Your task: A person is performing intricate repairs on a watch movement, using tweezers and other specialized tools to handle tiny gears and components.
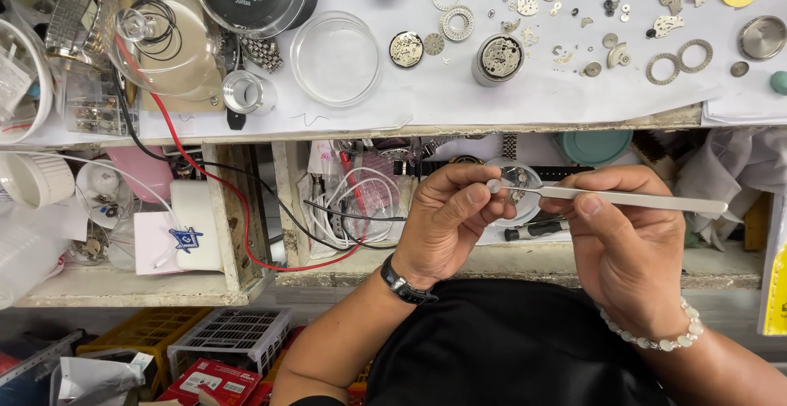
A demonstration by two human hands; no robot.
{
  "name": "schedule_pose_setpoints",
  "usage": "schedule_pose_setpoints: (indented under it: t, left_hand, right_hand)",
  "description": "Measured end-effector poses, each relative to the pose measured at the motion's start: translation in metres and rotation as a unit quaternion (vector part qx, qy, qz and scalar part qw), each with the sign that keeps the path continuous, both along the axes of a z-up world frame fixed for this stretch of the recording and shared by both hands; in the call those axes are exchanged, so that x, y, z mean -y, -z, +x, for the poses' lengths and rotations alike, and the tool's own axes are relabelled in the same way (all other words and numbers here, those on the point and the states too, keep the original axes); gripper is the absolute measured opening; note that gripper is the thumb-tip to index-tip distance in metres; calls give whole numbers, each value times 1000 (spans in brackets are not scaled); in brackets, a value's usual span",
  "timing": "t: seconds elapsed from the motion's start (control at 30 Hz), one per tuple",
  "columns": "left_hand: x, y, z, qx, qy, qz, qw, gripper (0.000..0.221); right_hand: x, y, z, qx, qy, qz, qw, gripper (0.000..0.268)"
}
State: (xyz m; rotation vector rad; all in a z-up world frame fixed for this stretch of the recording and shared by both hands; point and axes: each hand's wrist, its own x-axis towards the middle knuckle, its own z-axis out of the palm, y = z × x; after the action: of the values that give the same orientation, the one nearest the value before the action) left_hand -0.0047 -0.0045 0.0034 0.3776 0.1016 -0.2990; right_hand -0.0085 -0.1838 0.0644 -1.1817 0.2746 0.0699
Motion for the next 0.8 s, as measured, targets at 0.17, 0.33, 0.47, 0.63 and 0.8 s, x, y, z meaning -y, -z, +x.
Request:
schedule_pose_setpoints:
  t: [0.17,0.33,0.47,0.63,0.8]
  left_hand:
    - [-1,-5,0,2,-70,138,988,20]
    - [-5,-17,4,36,-101,188,976,15]
    - [-6,-27,5,64,-105,207,971,11]
    - [-1,-35,-1,78,-106,230,964,9]
    - [3,-36,-7,84,-105,272,953,9]
  right_hand:
    - [2,-2,-8,113,25,-153,981,19]
    - [18,-24,-17,217,-174,-272,921,69]
    - [15,-45,-26,161,-332,-76,926,118]
    - [17,-30,-21,133,-215,-170,953,18]
    - [6,-7,-16,134,-131,-227,956,26]
